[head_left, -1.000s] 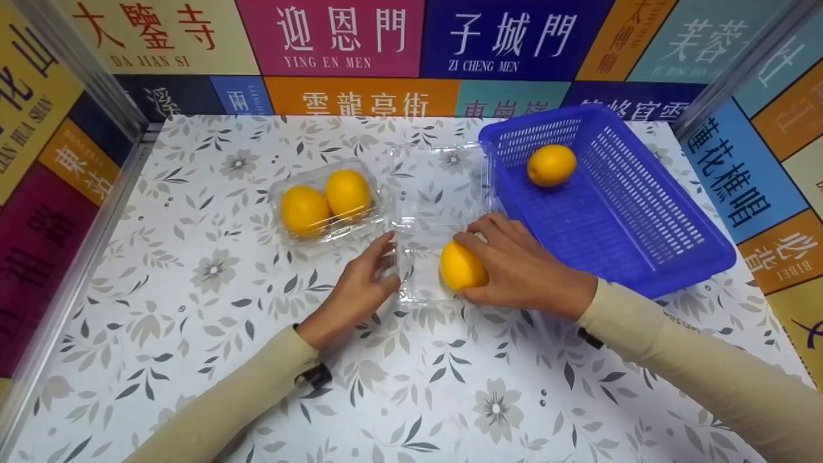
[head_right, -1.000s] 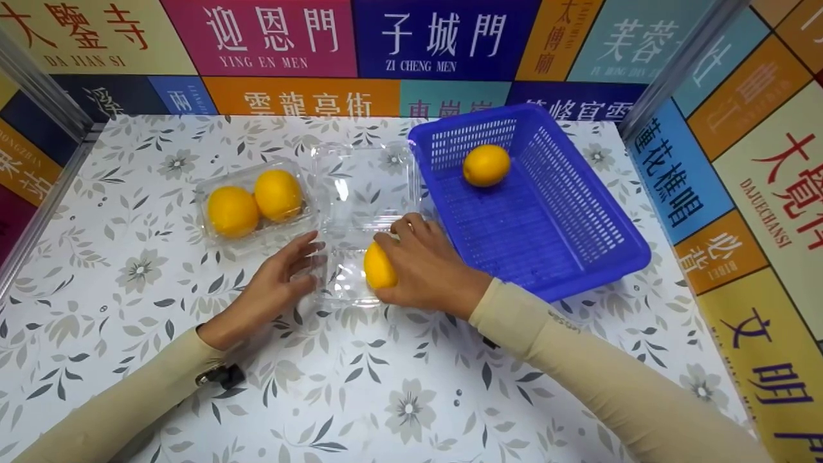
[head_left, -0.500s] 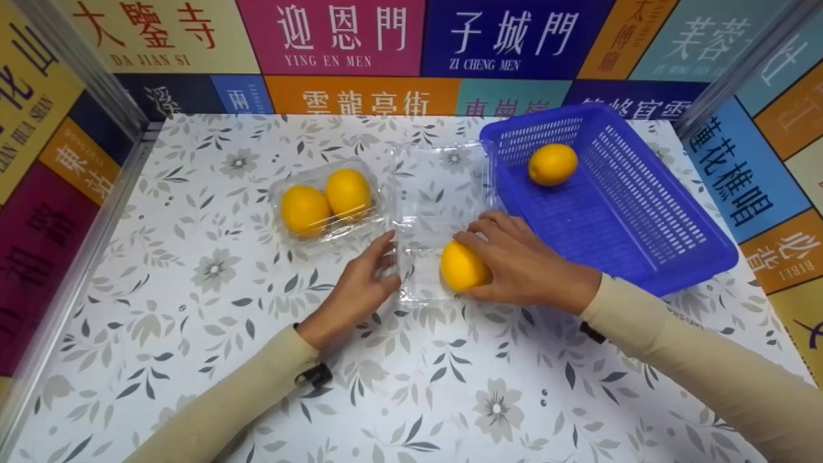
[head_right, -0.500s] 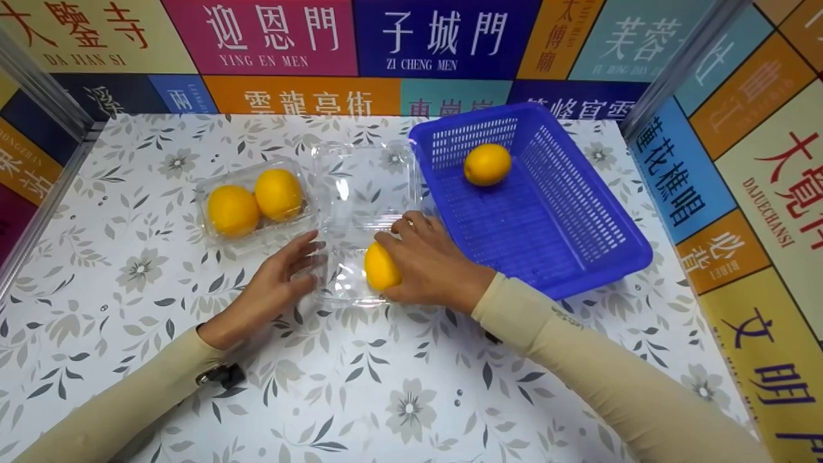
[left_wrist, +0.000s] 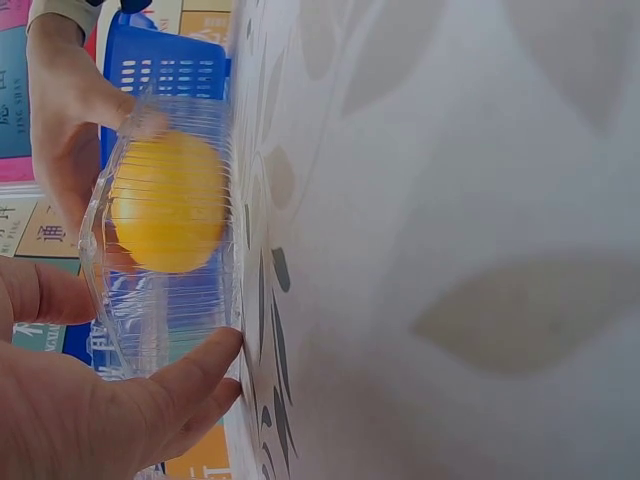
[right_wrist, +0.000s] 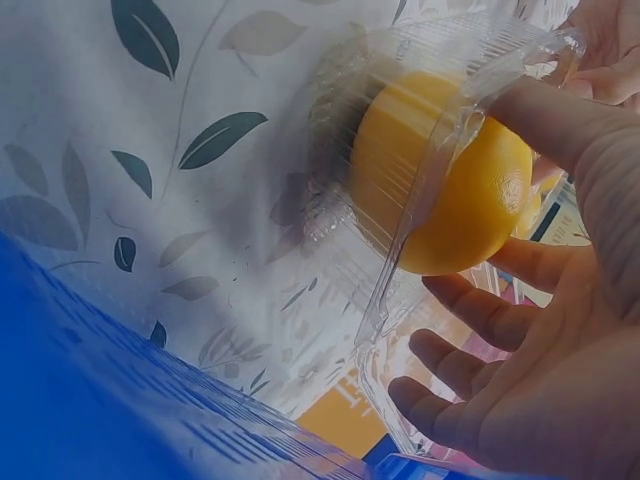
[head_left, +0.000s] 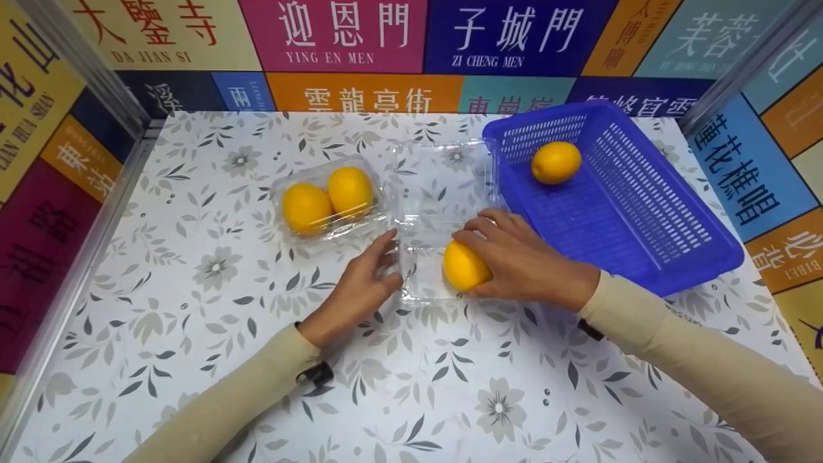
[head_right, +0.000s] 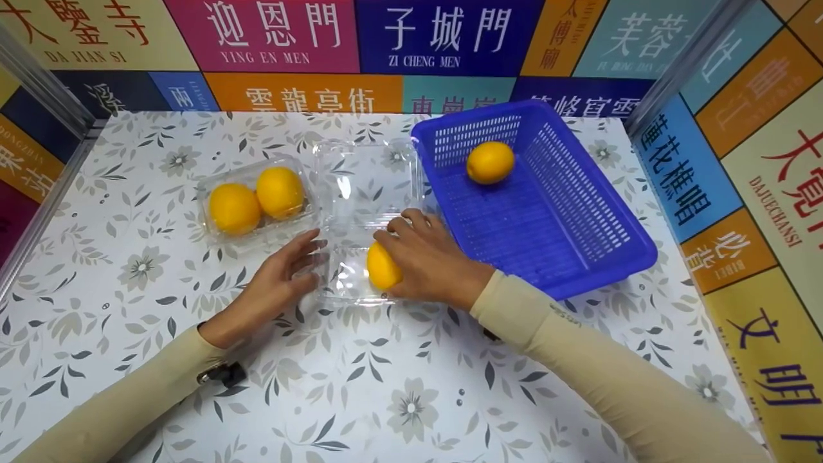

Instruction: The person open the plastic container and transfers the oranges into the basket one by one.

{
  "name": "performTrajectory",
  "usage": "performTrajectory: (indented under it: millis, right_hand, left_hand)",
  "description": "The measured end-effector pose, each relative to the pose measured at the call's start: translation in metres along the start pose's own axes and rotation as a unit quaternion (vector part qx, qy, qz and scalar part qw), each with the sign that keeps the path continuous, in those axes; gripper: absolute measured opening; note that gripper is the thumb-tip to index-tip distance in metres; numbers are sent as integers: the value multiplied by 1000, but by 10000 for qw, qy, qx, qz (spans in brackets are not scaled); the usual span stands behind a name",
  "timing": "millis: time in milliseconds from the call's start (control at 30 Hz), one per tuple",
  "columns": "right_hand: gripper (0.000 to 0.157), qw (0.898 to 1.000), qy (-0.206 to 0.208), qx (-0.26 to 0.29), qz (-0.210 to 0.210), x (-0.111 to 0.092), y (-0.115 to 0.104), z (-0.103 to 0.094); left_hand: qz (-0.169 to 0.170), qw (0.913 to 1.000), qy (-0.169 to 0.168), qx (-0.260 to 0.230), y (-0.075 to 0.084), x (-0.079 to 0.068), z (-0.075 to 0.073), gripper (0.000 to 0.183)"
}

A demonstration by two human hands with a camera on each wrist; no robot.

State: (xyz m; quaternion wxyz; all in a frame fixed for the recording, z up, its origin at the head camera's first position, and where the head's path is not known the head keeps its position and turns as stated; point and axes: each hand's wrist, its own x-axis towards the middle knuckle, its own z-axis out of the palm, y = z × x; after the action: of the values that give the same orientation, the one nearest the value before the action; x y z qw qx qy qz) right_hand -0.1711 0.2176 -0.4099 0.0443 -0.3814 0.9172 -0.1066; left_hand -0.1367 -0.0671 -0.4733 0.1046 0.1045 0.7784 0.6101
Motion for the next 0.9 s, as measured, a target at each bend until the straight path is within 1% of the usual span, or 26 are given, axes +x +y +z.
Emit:
performTrajectory:
  millis: [200,300,467,700,900]
  right_hand:
    - [86,9997,94,-202,-106,0,3,2]
    - [86,9996,88,-238,-102,-1,3,2]
    - [87,9998,100,-157,-93,-2,2,3]
    - [88,10000,29,-33,34,-1,5,5]
    - [84,9999,156,38,7,0,5,7]
  left_hand:
    - [-71,10000,-3,65,0,0,0,82]
    - [-42,10000,0,67,0,0,0,82]
    - [-46,10000,6,68,-1,1,1,82]
    - [-31,10000,10,22,-1,1,1,82]
    - [15,10000,-10,12,0,1,0,82]
